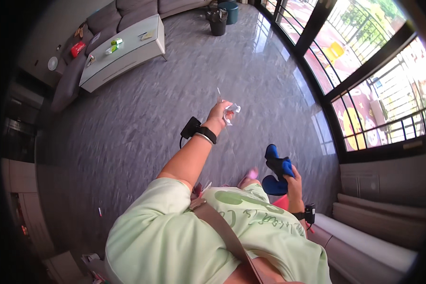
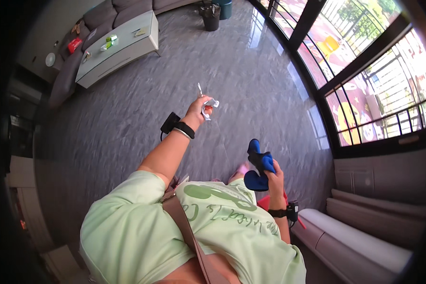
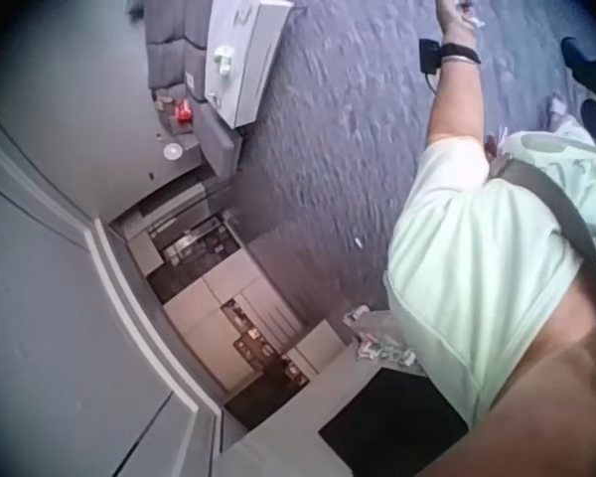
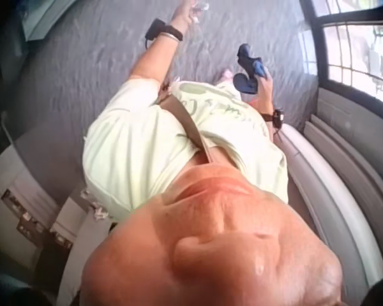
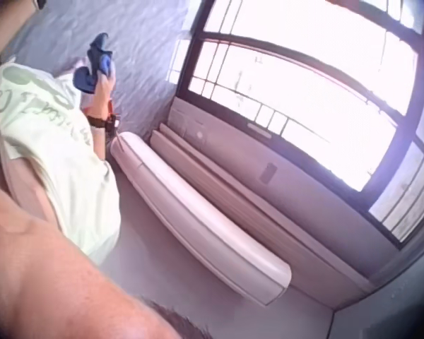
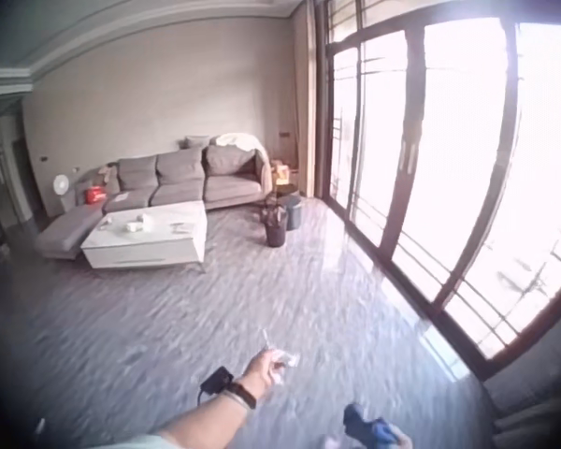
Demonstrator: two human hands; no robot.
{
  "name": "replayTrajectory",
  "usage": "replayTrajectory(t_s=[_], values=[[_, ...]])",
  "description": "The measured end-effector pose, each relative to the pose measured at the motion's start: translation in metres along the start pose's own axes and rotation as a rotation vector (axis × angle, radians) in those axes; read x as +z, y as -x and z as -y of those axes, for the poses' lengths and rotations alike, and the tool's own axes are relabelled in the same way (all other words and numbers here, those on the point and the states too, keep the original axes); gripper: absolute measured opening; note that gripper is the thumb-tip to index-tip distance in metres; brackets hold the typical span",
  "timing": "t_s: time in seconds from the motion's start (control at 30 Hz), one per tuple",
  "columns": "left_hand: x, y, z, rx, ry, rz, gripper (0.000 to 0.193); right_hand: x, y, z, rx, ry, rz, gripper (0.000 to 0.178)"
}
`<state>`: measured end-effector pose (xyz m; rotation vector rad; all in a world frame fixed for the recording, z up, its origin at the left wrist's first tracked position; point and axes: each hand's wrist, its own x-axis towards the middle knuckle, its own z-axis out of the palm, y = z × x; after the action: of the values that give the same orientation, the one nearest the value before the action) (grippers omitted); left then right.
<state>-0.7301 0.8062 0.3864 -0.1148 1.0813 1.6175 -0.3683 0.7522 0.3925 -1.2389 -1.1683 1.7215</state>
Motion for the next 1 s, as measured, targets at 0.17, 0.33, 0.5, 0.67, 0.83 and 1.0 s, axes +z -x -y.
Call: replayTrajectory(t_s=[0.17,0.33,0.5,0.67,0.83,1.0], values=[[-0.016,-0.095,-0.041,-0.097,0.159,0.026,0.020,-0.015,-0.140,0.030,-0.075,0.193,0.154,0.035],[0.006,-0.162,-0.075,-0.039,0.244,-0.062,0.018,0.000,-0.288,0.061,0.121,0.097,0.330,0.043],[0.005,-0.220,-0.129,-0.005,0.321,-0.071,0.019,0.084,-0.406,0.131,0.214,0.122,0.504,0.039],[-0.007,-0.306,-0.184,0.003,0.279,-0.144,0.022,0.147,-0.519,0.113,0.249,0.230,0.547,0.028],[-0.005,-0.413,-0.271,-0.002,0.289,-0.171,0.022,0.222,-0.616,0.098,0.301,0.465,0.487,0.028],[0.012,-0.506,-0.374,0.000,0.255,-0.131,0.020,0.286,-0.718,0.110,0.020,0.670,0.420,0.025]])
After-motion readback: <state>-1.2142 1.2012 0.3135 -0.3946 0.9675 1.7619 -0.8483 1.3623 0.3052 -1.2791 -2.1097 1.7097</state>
